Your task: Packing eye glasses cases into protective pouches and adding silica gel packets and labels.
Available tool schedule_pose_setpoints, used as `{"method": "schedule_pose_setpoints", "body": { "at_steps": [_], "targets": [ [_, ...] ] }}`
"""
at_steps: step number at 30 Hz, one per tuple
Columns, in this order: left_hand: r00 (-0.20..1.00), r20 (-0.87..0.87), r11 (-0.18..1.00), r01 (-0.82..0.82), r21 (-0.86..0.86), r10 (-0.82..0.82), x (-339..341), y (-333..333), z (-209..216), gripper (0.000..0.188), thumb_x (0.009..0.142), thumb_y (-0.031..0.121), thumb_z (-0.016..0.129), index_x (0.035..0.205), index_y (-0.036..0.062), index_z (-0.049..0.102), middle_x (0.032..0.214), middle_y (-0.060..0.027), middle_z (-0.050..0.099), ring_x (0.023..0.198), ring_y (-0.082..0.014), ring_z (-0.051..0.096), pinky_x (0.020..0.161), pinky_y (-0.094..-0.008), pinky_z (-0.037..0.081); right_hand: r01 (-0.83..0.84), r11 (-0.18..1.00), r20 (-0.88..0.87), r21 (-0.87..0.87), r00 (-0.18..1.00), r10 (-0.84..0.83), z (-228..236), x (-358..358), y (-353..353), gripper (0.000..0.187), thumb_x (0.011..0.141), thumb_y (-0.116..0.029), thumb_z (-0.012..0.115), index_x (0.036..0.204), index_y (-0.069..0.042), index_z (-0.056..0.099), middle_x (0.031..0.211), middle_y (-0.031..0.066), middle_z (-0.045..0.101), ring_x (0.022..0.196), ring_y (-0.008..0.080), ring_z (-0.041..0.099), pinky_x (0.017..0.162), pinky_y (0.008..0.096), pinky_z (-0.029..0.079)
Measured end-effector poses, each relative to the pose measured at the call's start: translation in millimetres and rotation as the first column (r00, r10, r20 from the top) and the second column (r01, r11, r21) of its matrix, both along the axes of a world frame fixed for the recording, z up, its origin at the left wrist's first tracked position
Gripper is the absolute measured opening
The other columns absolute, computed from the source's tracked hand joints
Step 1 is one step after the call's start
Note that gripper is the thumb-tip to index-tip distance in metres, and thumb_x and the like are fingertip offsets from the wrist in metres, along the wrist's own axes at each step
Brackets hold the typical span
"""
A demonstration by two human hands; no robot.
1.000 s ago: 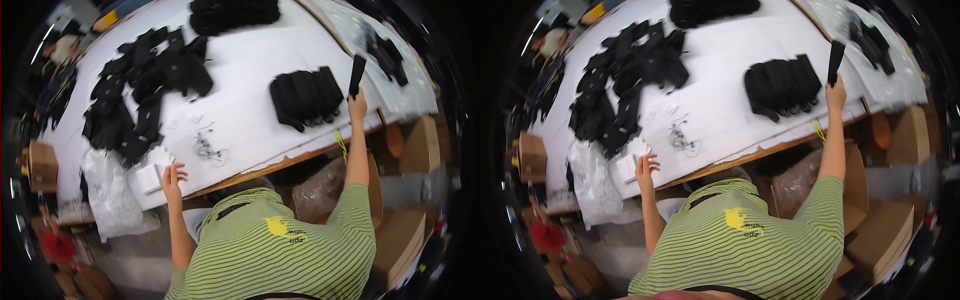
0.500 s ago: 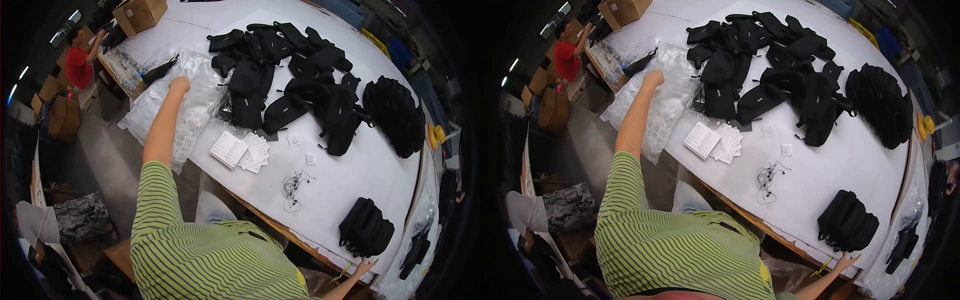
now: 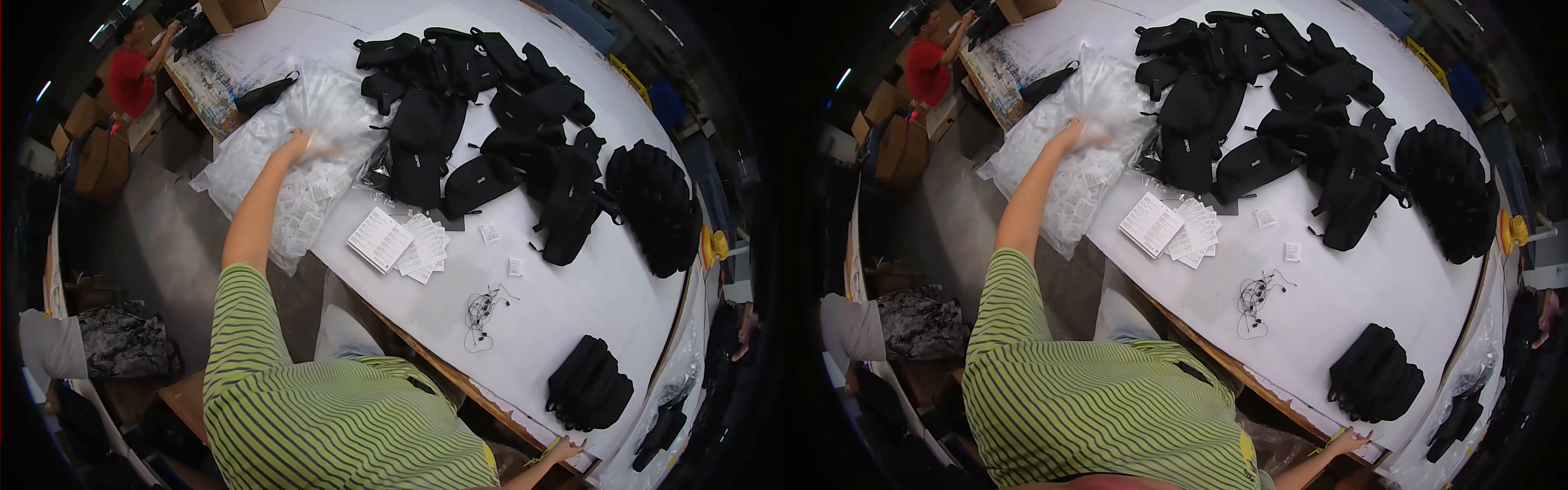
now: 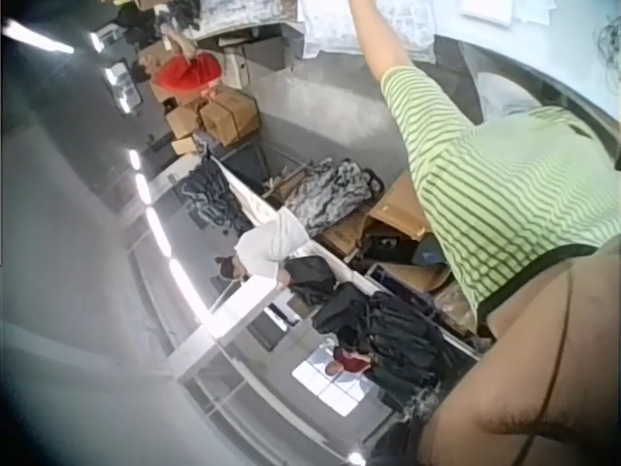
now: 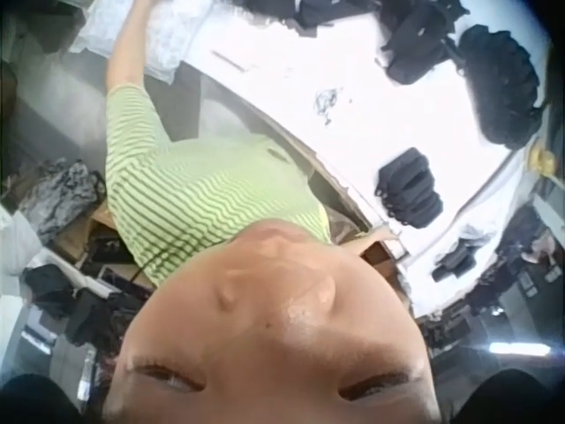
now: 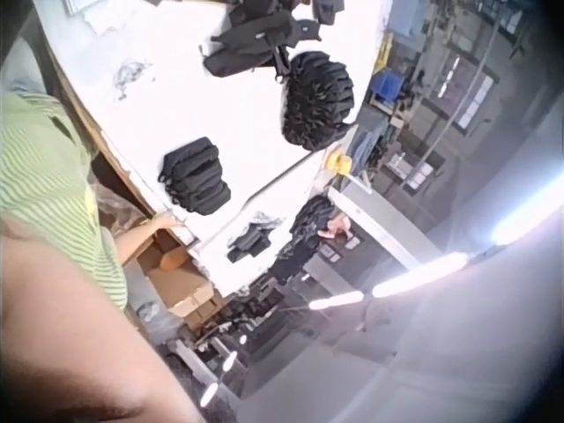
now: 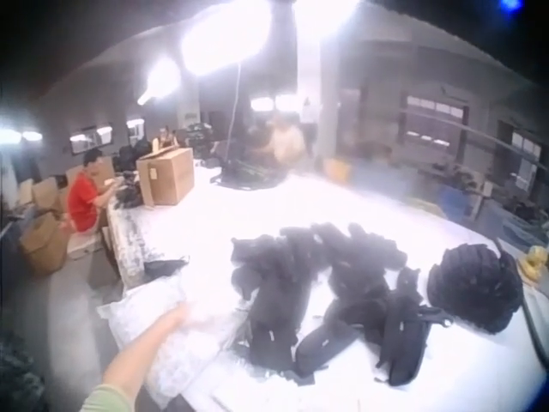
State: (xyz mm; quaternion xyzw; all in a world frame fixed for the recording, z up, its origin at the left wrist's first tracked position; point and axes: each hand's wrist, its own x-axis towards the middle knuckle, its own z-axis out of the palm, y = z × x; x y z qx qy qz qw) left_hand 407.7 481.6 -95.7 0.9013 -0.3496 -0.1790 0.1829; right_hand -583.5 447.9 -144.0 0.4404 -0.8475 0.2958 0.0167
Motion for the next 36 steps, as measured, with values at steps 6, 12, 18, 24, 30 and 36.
{"method": "schedule_pose_setpoints", "body": {
  "at_steps": [6, 12, 18, 24, 30, 36],
  "targets": [
    [0.991, 0.088, 0.989, 0.094, 0.114, -0.104, 4.5, 7.7, 18.4, 0.051, 0.071, 0.038, 0.068, 0.110, 0.0056, 0.061, 0.111, -0.0223, 0.059, 0.098, -0.0393, 0.058, 0.084, -0.0405, 0.047, -0.018, 0.996, -0.098, -0.084, 0.995, 0.010, 4.1, 35.7, -2.7, 0.066, 0.069, 0.002, 0.063, 0.131, -0.008, 0.042, 0.113, 0.0195, 0.049, 0.093, 0.0300, 0.050, 0.076, 0.0384, 0.045],
    [0.777, 0.537, 0.911, -0.112, -0.397, 0.330, -29.1, 26.0, 38.3, 0.026, 0.073, 0.020, 0.064, 0.091, 0.0017, 0.063, 0.093, -0.0186, 0.062, 0.085, -0.0378, 0.060, 0.073, -0.0441, 0.048, -0.014, 0.996, -0.079, -0.084, 0.997, 0.007, -19.0, 5.0, 8.9, 0.056, 0.073, -0.006, 0.068, 0.125, -0.006, 0.048, 0.115, 0.0177, 0.053, 0.094, 0.0314, 0.053, 0.079, 0.0405, 0.045],
    [0.654, 0.010, 0.403, -0.454, -0.794, 0.757, -39.3, 22.9, 33.8, 0.021, 0.073, 0.014, 0.065, 0.084, -0.0029, 0.060, 0.088, -0.0203, 0.061, 0.079, -0.0399, 0.058, 0.069, -0.0434, 0.046, 0.089, 0.990, -0.057, -0.106, 0.994, -0.096, -29.6, 13.6, 18.9, 0.053, 0.076, -0.014, 0.070, 0.124, -0.008, 0.049, 0.115, 0.0179, 0.052, 0.096, 0.0312, 0.053, 0.081, 0.0423, 0.044],
    [0.787, 0.192, 0.401, -0.076, -0.913, 0.586, -66.7, -33.7, 84.4, 0.023, 0.075, 0.015, 0.066, 0.085, -0.0046, 0.059, 0.078, -0.0213, 0.060, 0.075, -0.0387, 0.059, 0.067, -0.0409, 0.046, 0.263, 0.959, -0.082, -0.106, 0.959, -0.272, 3.0, 23.3, 37.6, 0.049, 0.071, -0.025, 0.072, 0.117, -0.012, 0.059, 0.104, 0.0137, 0.063, 0.093, 0.0329, 0.062, 0.081, 0.0422, 0.048],
    [0.939, 0.243, 0.480, 0.333, -0.812, -0.242, -261.9, -76.1, 54.0, 0.023, 0.069, 0.010, 0.069, 0.088, 0.0018, 0.060, 0.082, -0.0147, 0.059, 0.076, -0.0320, 0.061, 0.069, -0.0375, 0.047, -0.210, 0.836, -0.100, -0.507, 0.978, 0.184, 65.5, 196.4, -6.3, 0.037, 0.074, 0.000, 0.063, 0.110, -0.004, 0.056, 0.097, 0.0102, 0.058, 0.087, 0.0235, 0.052, 0.081, 0.0362, 0.042],
    [0.875, 0.156, 0.756, 0.475, -0.450, -0.458, -349.2, -89.1, 23.9, 0.042, 0.068, 0.032, 0.075, 0.102, 0.0133, 0.061, 0.119, -0.0154, 0.047, 0.107, -0.0359, 0.048, 0.085, -0.0423, 0.043, -0.687, 0.670, 0.034, -0.280, 0.690, 0.723, 72.8, 335.6, 0.0, 0.030, 0.075, -0.005, 0.062, 0.105, -0.006, 0.059, 0.099, 0.0085, 0.055, 0.091, 0.0235, 0.050, 0.085, 0.0355, 0.038]
  ]
}}
